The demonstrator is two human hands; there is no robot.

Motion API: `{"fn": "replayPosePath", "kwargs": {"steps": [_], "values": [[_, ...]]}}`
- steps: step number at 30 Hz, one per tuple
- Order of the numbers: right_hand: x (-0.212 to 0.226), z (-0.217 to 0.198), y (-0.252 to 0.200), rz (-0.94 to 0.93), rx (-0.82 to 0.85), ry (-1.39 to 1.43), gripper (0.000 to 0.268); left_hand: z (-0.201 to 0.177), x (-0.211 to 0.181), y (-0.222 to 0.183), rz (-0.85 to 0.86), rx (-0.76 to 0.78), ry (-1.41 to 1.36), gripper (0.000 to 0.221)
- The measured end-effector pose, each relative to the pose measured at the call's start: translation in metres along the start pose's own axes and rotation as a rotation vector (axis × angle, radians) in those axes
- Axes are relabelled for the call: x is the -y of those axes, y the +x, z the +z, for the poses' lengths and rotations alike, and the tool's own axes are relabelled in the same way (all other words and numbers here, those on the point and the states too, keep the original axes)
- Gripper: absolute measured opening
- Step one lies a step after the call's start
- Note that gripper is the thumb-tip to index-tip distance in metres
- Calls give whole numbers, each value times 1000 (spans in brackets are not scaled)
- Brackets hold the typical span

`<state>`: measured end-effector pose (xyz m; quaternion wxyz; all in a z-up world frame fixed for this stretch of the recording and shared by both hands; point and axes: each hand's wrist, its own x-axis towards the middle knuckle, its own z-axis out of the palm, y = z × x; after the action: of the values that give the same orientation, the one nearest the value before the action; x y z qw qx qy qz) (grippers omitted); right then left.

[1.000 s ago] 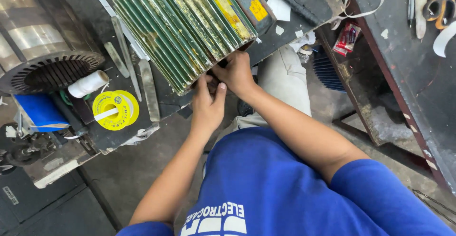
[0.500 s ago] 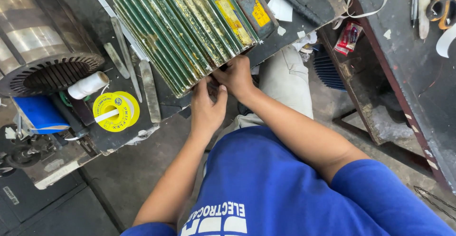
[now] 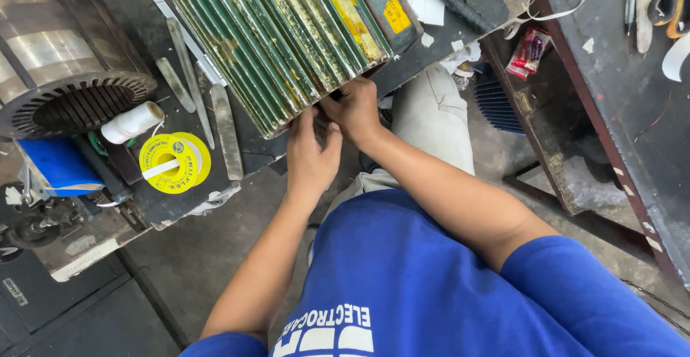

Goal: Inserting insulation strips into the slots of a motor stator

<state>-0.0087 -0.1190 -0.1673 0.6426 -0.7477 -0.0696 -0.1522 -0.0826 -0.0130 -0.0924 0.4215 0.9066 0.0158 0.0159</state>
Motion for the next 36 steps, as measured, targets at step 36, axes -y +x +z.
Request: {"fn": "replayPosePath", "kwargs": {"steps": [36], "values": [[2,-14,12,77,45,-1,9,-101,-50,-6,512,-368,-2,21]]}}
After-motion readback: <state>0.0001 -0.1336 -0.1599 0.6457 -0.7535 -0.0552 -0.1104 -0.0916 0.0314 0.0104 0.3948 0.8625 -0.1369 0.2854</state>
